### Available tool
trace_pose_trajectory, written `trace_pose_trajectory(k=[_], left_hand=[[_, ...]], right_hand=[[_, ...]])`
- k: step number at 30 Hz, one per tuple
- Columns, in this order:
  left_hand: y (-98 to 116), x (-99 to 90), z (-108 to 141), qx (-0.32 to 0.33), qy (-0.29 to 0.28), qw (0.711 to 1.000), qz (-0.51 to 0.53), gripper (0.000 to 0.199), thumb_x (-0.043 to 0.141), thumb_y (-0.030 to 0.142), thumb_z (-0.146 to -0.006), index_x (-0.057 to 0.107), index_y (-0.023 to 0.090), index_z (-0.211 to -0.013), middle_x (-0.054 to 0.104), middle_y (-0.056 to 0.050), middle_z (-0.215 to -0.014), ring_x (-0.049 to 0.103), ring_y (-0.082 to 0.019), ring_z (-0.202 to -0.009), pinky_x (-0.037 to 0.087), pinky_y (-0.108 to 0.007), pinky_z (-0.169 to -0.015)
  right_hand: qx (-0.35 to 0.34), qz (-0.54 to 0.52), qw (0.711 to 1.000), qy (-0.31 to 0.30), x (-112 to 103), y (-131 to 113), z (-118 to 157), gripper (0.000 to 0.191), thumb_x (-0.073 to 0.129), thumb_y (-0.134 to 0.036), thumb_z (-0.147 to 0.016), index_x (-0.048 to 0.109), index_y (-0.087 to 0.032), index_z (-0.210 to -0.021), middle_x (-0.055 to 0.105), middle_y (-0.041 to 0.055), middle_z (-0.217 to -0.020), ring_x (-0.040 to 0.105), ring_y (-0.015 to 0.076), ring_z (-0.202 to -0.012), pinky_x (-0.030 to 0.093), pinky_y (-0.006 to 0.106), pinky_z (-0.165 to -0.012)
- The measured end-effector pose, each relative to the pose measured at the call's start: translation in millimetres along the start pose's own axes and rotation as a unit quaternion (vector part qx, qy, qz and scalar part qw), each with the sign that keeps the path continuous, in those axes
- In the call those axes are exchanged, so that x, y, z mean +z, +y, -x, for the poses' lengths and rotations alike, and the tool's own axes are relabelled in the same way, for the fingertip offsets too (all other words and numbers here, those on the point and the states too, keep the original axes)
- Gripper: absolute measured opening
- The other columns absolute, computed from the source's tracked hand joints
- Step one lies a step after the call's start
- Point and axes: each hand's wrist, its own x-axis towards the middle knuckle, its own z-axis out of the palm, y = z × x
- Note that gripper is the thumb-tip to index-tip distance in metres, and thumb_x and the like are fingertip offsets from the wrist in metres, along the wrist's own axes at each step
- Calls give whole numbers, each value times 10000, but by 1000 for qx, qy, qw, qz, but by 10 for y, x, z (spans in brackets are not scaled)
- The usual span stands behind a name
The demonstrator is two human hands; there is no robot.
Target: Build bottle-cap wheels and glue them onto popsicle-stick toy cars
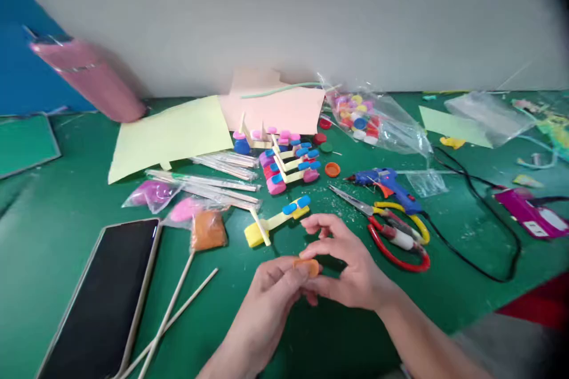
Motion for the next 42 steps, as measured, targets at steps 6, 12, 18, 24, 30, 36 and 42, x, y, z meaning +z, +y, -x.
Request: trace_pose_trajectory(k=[6,12,18,24,30,36,42], left_hand=[[12,3,-3,-1,11,1000,1,152,654,256,-688,700,118,-644,634,-36,-614,527,-114,-571,430,-229,-556],[-3,4,1,-2,12,1000,-9,166,641,254,-697,677,119,-607,620,-37,-594,514,-117,-570,413,-234,-555],[-12,-7,-9,-7,17,1000,-8,174,654,272,-686,680,115,-617,617,-34,-586,506,-111,-568,396,-228,-560],[-12,4,-7,-14,17,1000,-7,186,668,286,-673,684,109,-620,599,-26,-554,491,-104,-551,383,-226,-556],[0,11,-4,-20,10,1000,-9,200,665,286,-684,678,104,-604,590,-19,-559,468,-84,-538,351,-203,-533],[10,10,-3,-15,11,1000,-21,194,665,284,-681,688,96,-636,596,-29,-567,470,-91,-541,347,-208,-527],[4,7,-2,-10,2,1000,-3,188,645,262,-702,674,94,-624,578,-18,-561,447,-79,-531,349,-203,-529]], right_hand=[[8,-2,1000,-6,-33,-36,8,297,697,-226,-688,599,-231,-967,434,60,-1167,487,207,-1023,412,322,-832],[12,-13,1000,-21,-30,-46,6,290,717,-241,-670,615,-232,-941,422,51,-1192,471,214,-1056,398,322,-859],[22,-35,999,-25,-35,-53,9,390,728,-237,-651,594,-230,-1017,405,59,-1203,468,211,-1053,403,315,-860],[20,-56,998,-21,-48,-48,6,444,727,-235,-647,582,-243,-1066,398,54,-1216,468,208,-1046,397,320,-864],[22,-61,997,-40,-41,-55,23,398,728,-257,-639,614,-242,-1019,392,49,-1235,451,222,-1077,376,329,-878],[13,-47,997,-63,-34,-61,16,424,718,-277,-642,608,-254,-1050,387,45,-1248,436,230,-1092,366,343,-887],[4,-38,998,-45,-35,-63,25,413,686,-271,-664,596,-251,-1066,390,51,-1243,445,230,-1081,379,351,-876]])
